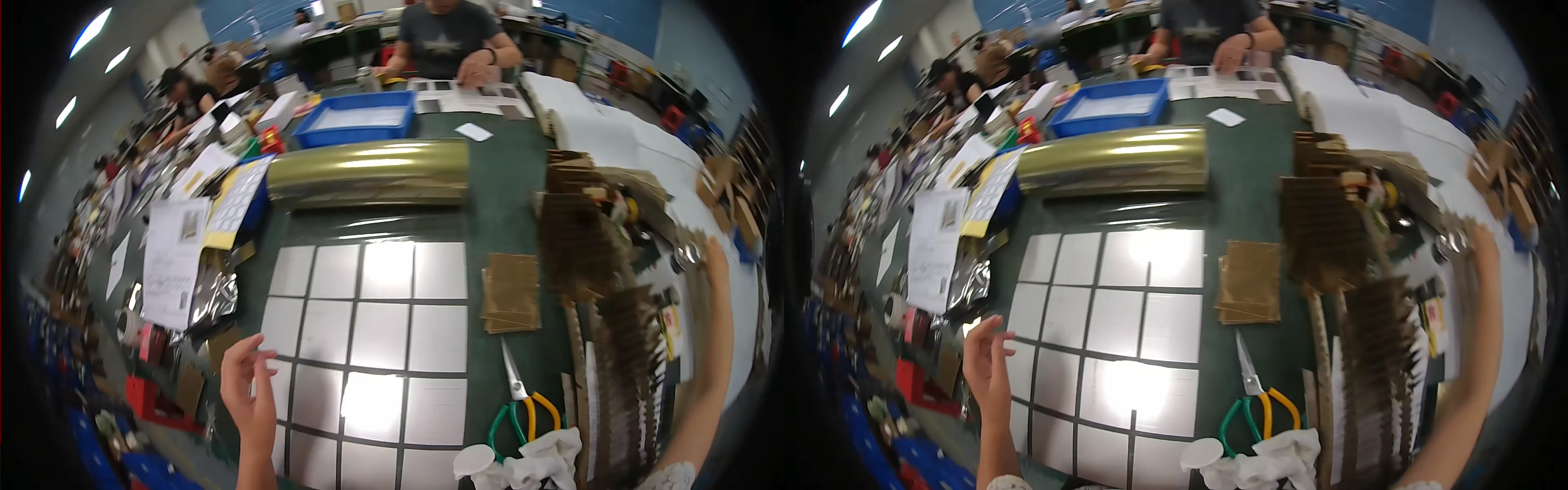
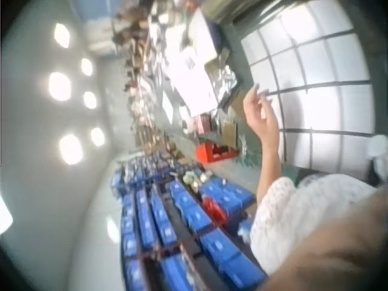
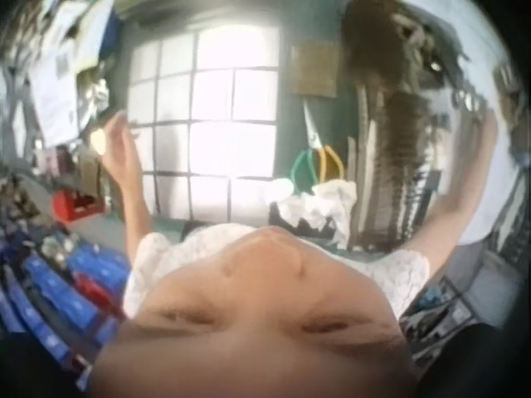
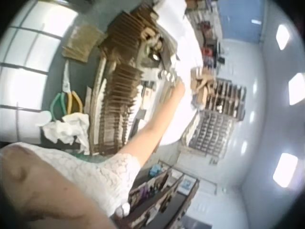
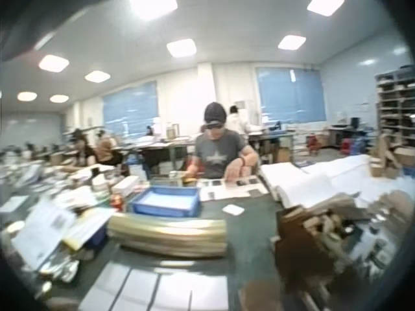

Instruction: The person picks up small square mirrors from a stack, wipes them with a white cloth, and places them into a cardboard holder. They also use scissors to cut a sheet of white material on the table.

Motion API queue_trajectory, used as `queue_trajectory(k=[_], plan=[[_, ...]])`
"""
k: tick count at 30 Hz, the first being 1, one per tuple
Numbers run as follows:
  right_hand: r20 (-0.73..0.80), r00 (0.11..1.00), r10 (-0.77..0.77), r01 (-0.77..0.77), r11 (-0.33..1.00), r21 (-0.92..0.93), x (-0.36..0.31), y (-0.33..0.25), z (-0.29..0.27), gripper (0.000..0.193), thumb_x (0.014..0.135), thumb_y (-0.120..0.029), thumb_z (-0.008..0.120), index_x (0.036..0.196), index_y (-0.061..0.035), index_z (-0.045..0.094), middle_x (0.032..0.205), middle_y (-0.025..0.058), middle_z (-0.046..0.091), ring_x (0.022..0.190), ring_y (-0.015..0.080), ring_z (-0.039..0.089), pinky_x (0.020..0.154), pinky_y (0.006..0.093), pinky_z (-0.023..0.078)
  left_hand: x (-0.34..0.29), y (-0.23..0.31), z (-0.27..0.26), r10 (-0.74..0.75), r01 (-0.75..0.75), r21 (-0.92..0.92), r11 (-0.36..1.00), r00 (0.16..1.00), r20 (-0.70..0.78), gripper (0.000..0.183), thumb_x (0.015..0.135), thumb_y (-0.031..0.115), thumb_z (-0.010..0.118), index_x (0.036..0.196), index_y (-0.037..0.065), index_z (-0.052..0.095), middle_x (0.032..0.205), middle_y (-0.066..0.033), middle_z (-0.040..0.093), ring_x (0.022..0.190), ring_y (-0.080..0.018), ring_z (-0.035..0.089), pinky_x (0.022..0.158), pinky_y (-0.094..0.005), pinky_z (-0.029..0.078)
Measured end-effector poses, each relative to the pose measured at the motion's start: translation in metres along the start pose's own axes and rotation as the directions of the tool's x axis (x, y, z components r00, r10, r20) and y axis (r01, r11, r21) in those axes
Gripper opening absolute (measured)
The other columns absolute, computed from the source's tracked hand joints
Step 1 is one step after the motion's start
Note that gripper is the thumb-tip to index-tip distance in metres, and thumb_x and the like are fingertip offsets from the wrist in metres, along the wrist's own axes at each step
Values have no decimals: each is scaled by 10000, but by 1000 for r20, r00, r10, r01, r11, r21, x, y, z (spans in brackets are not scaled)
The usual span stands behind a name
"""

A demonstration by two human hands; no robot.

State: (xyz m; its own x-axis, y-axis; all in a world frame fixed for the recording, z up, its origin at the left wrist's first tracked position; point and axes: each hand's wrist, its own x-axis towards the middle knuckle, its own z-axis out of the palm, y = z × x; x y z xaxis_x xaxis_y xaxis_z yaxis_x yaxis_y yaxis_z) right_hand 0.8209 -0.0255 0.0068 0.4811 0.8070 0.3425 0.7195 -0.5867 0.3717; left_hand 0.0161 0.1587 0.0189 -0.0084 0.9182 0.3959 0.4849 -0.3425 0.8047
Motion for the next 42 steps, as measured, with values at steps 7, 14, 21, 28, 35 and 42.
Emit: queue_trajectory(k=[7, 14, 21, 28, 35, 42], plan=[[-110, 994, -16, 10, 998, -54, 7, 23, -16, 349, 909, -88, 467, 1249, -73, 546, 1146, 155, 594, 1089, 342, 555, 878, 417, 466, -7, -5, -10, -5, 6, 25, 1000, 1000, -30, 255, 924, -21, 489, 1168, -4, 559, 1133, -108, 553, 906, -164, 643, 676, -251, 532], [-400, 906, 139, -153, 988, -5, 1, 45, -71, 336, 908, -78, 480, 1233, -66, 563, 1124, 153, 601, 1075, 338, 561, 864, 412, 468, -16, 5, -16, -3, 4, -95, 996, 1000, 9, 241, 930, -19, 486, 1159, -12, 561, 1128, -116, 581, 898, -170, 644, 683, -250, 526], [-232, 919, 320, -2, 592, 806, -54, 10, -199, 377, 902, -32, 577, 1278, -53, 578, 1131, 63, 634, 980, 141, 595, 843, 288, 472, -52, 31, 1, -8, 116, -370, 922, 960, 281, 216, 944, -23, 480, 1146, -25, 558, 995, -122, 649, 873, -185, 658, 706, -261, 527], [147, 933, -328, -121, 100, 988, -181, -257, -361, 443, 860, -51, 625, 1293, -41, 531, 961, 43, 633, 883, 93, 577, 817, 241, 466, -86, 65, -6, 79, 427, -534, 730, 723, 686, 242, 942, 16, 522, 1177, -31, 548, 1039, -157, 656, 914, -217, 662, 744, -290, 529], [174, 684, -708, -235, 12, 972, -243, -341, -390, 530, 861, -53, 643, 1356, -32, 451, 893, 62, 631, 801, 80, 556, 734, 224, 464, -90, 56, -17, 196, 775, -414, 477, 365, 910, 401, 1036, 227, 370, 1270, -76, 488, 1124, -165, 615, 975, -220, 641, 857, -346, 535], [266, 501, -824, -289, 131, 949, -243, -395, -390, 561, 860, -50, 649, 1382, -67, 445, 827, 8, 611, 739, 59, 526, 693, 218, 441, -109, 3, -41, 323, 957, -246, 151, 187, 928, 448, 1037, 266, 362, 1306, -85, 436, 1172, -202, 601, 1000, -266, 656, 853, -406, 564]])
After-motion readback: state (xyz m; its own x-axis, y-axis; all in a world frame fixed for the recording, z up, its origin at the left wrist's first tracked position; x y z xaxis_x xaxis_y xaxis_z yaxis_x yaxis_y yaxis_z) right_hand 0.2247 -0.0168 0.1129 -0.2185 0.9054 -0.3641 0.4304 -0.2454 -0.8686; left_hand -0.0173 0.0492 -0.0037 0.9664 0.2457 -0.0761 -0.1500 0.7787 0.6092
